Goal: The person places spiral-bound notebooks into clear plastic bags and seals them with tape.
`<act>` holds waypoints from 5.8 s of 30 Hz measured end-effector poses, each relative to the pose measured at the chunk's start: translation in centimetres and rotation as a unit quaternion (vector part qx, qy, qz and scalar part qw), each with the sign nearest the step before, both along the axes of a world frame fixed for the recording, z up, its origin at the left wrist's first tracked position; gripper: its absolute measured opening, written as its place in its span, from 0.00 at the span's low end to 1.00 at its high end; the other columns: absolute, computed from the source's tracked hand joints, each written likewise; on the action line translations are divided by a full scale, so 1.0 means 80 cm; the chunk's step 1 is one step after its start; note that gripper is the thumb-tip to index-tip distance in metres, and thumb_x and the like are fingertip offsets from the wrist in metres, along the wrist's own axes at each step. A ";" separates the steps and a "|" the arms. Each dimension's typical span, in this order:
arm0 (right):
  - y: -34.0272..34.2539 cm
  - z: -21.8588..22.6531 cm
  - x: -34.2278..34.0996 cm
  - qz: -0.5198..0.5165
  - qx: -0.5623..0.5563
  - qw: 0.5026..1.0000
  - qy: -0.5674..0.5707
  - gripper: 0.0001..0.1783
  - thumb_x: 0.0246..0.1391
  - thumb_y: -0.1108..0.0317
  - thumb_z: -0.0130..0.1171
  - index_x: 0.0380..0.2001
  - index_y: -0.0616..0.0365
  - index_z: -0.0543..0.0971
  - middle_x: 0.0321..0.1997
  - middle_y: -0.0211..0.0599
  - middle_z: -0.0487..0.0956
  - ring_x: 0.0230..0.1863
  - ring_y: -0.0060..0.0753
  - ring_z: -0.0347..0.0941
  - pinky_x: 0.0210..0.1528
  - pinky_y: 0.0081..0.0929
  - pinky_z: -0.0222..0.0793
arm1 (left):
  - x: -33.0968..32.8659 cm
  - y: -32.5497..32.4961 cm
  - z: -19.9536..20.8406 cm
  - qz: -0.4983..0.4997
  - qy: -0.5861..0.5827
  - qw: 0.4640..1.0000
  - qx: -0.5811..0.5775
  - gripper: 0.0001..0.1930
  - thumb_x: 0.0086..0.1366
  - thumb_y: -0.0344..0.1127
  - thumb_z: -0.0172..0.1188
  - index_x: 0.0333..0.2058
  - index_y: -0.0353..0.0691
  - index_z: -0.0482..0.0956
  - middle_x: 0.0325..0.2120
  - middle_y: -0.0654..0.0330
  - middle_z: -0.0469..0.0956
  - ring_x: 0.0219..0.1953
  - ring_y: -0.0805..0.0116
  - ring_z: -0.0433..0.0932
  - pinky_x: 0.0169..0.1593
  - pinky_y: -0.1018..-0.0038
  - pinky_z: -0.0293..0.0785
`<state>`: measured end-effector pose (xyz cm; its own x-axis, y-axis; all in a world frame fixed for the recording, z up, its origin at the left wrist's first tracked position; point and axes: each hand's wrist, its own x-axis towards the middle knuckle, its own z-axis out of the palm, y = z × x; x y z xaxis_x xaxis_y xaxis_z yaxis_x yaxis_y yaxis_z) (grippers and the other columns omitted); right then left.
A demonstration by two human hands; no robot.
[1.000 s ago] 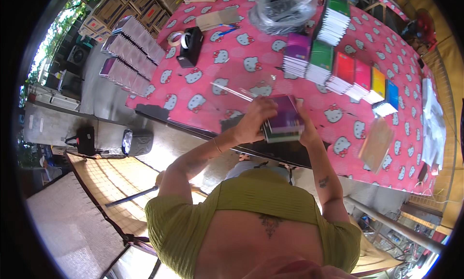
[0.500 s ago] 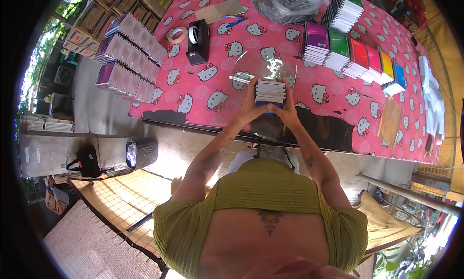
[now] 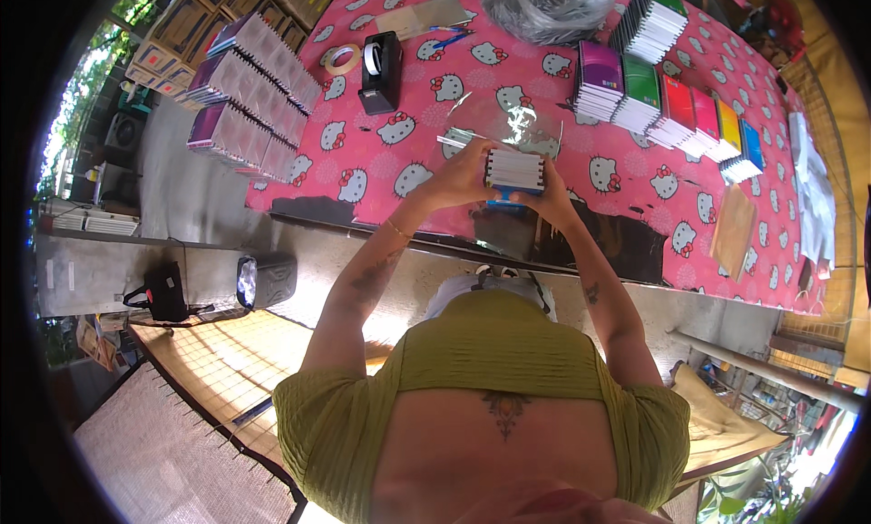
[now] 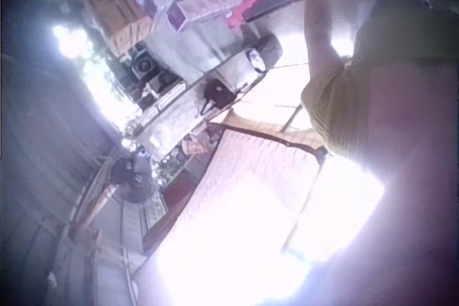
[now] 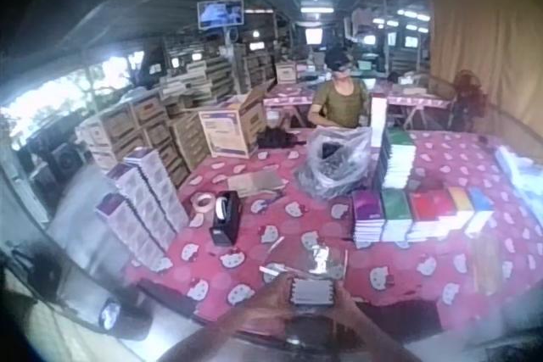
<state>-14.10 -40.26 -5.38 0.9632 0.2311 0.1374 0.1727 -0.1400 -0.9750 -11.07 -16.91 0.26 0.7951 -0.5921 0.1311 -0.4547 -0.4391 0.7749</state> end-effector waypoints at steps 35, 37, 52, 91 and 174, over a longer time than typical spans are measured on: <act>-0.094 -0.021 0.047 0.068 -0.477 0.872 -0.084 0.63 0.31 0.32 0.71 0.71 0.44 0.59 0.77 0.34 0.53 0.78 0.43 0.43 0.75 0.58 0.32 | 0.080 -0.022 -0.105 0.356 0.272 0.891 -0.075 0.47 0.48 0.76 0.64 0.38 0.26 0.81 0.31 0.46 0.83 0.34 0.55 0.84 0.38 0.62 0.78; -0.097 -0.024 0.046 0.062 -0.485 0.866 -0.106 0.59 0.36 0.37 0.72 0.71 0.44 0.60 0.76 0.38 0.55 0.76 0.46 0.48 0.74 0.56 0.40 | 0.088 -0.021 -0.099 0.327 0.241 0.913 0.024 0.49 0.47 0.79 0.61 0.39 0.27 0.81 0.33 0.44 0.83 0.37 0.50 0.84 0.41 0.59 0.78; -0.027 -0.031 0.046 -0.079 0.052 0.965 0.246 0.31 0.60 0.62 0.61 0.62 0.66 0.67 0.37 0.33 0.76 0.30 0.18 0.71 0.30 0.17 0.67 | 0.057 0.006 -0.071 0.349 0.219 0.910 -0.040 0.47 0.62 0.76 0.47 0.50 0.27 0.75 0.42 0.43 0.81 0.46 0.48 0.81 0.52 0.61 0.74; 0.116 0.012 -0.033 -0.146 -0.460 0.856 -0.187 0.32 0.55 0.53 0.61 0.62 0.51 0.70 0.67 0.40 0.67 0.71 0.45 0.59 0.69 0.59 0.50 | 0.213 -0.037 -0.036 -0.020 -0.104 0.988 0.110 0.11 0.63 0.38 0.61 0.32 0.35 0.83 0.29 0.50 0.82 0.34 0.51 0.82 0.39 0.61 0.76; 0.050 -0.003 0.048 -0.241 -0.401 0.848 -0.248 0.10 0.49 0.70 0.63 0.37 0.51 0.83 0.42 0.33 0.79 0.47 0.42 0.74 0.49 0.41 0.67 | 0.037 -0.041 -0.021 0.207 -0.351 0.912 0.056 0.23 0.58 0.37 0.64 0.52 0.38 0.73 0.42 0.51 0.78 0.49 0.56 0.77 0.59 0.56 0.65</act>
